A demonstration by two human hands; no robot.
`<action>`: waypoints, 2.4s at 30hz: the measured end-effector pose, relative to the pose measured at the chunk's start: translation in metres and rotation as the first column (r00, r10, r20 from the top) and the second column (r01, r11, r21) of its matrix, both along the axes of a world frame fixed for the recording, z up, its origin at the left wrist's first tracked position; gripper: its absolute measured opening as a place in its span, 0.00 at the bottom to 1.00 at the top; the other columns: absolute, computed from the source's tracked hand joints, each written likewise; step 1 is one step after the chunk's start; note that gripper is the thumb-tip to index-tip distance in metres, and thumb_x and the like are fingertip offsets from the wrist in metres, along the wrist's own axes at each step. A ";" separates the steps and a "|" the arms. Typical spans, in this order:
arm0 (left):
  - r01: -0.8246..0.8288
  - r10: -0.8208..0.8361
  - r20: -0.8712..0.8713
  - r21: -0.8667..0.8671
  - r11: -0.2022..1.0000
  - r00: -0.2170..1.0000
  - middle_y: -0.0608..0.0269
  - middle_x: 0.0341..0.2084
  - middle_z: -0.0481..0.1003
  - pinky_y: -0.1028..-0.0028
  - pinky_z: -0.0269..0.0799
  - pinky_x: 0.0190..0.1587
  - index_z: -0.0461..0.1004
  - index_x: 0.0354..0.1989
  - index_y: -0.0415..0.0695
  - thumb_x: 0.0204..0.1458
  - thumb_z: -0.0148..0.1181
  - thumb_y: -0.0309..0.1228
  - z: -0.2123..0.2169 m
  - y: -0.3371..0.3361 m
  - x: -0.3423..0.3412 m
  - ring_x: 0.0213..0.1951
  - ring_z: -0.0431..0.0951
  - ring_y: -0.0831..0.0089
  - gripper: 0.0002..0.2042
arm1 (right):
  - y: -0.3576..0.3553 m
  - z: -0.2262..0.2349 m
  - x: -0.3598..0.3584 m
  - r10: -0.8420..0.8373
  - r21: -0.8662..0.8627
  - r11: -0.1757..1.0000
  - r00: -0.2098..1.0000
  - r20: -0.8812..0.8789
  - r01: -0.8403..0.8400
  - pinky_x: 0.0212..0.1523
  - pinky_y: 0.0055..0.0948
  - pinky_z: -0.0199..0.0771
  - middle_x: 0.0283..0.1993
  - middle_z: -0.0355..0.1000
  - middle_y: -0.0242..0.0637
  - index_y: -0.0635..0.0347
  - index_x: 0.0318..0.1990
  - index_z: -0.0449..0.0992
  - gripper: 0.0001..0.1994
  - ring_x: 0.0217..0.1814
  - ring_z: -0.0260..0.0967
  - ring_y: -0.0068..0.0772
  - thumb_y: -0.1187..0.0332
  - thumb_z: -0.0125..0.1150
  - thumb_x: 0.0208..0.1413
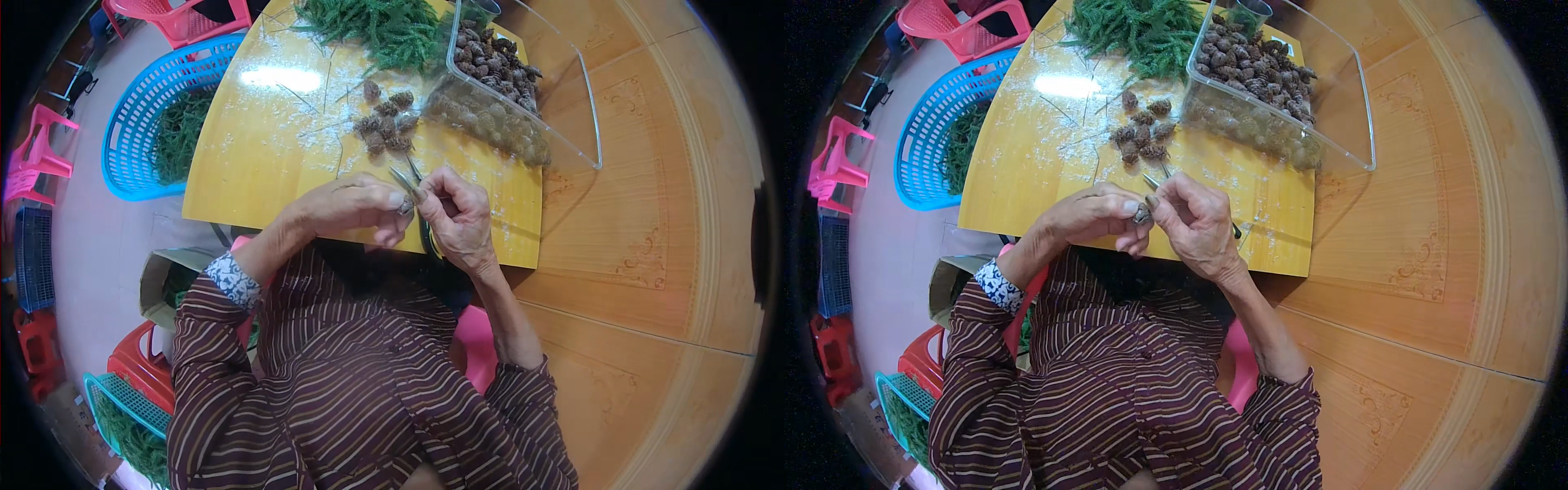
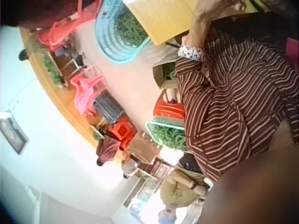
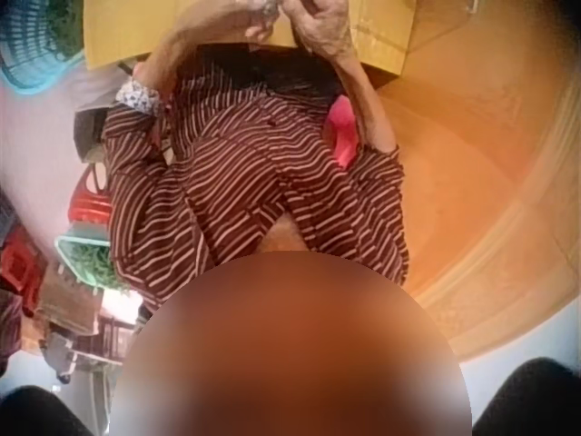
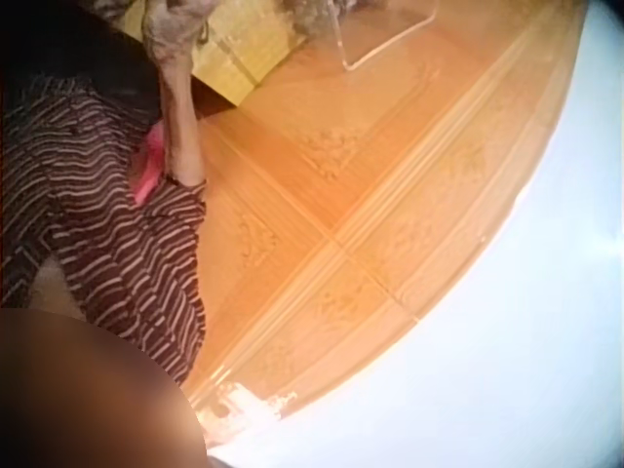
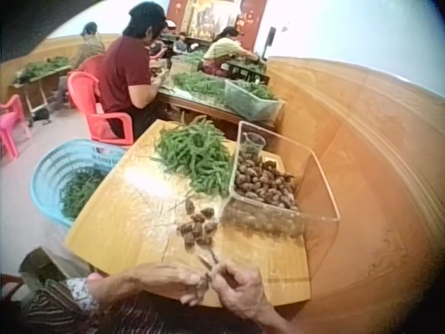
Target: Assembling decorative items by trimming green stems and placing them into a container.
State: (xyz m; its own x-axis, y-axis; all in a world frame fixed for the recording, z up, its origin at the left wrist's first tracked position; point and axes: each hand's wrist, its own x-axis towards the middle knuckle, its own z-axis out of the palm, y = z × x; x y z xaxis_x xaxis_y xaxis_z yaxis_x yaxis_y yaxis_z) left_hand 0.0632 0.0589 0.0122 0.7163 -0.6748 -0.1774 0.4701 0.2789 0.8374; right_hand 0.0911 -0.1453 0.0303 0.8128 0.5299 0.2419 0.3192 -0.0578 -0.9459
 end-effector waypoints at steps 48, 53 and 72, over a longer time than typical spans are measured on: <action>-0.190 0.023 0.384 0.404 0.895 0.923 0.65 0.28 0.73 0.73 0.69 0.36 0.73 0.37 0.38 0.57 0.52 0.35 0.016 -0.004 -0.002 0.34 0.73 0.73 0.11 | -0.002 -0.019 -0.004 -0.016 0.052 0.998 0.998 -0.055 0.018 0.22 0.20 0.57 0.19 0.62 0.26 0.64 0.26 0.70 0.08 0.22 0.57 0.13 0.72 0.57 0.56; -0.042 -0.083 0.261 0.438 0.898 0.962 0.67 0.24 0.73 0.73 0.68 0.32 0.72 0.33 0.38 0.56 0.53 0.36 0.015 -0.005 -0.004 0.29 0.73 0.75 0.11 | -0.001 -0.007 -0.002 -0.046 -0.060 0.997 0.997 0.064 0.049 0.23 0.23 0.59 0.18 0.63 0.34 0.65 0.26 0.70 0.07 0.20 0.59 0.20 0.72 0.57 0.53; -0.499 0.279 0.463 0.466 0.731 0.841 0.71 0.19 0.69 0.80 0.63 0.30 0.74 0.28 0.35 0.56 0.55 0.33 0.012 -0.030 -0.012 0.26 0.67 0.84 0.12 | 0.002 -0.038 -0.004 0.043 0.356 0.919 0.855 -0.517 0.169 0.20 0.13 0.49 0.24 0.63 0.23 0.64 0.40 0.73 0.16 0.20 0.49 0.09 0.57 0.52 0.64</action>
State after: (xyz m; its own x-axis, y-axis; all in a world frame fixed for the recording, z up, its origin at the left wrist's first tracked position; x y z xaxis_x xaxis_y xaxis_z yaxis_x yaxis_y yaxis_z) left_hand 0.0510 0.0287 0.0245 0.9762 -0.1829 -0.1165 0.0820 -0.1861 0.9791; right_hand 0.0870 -0.1430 -0.0073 0.9031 0.4273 -0.0428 -0.2005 0.3313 -0.9220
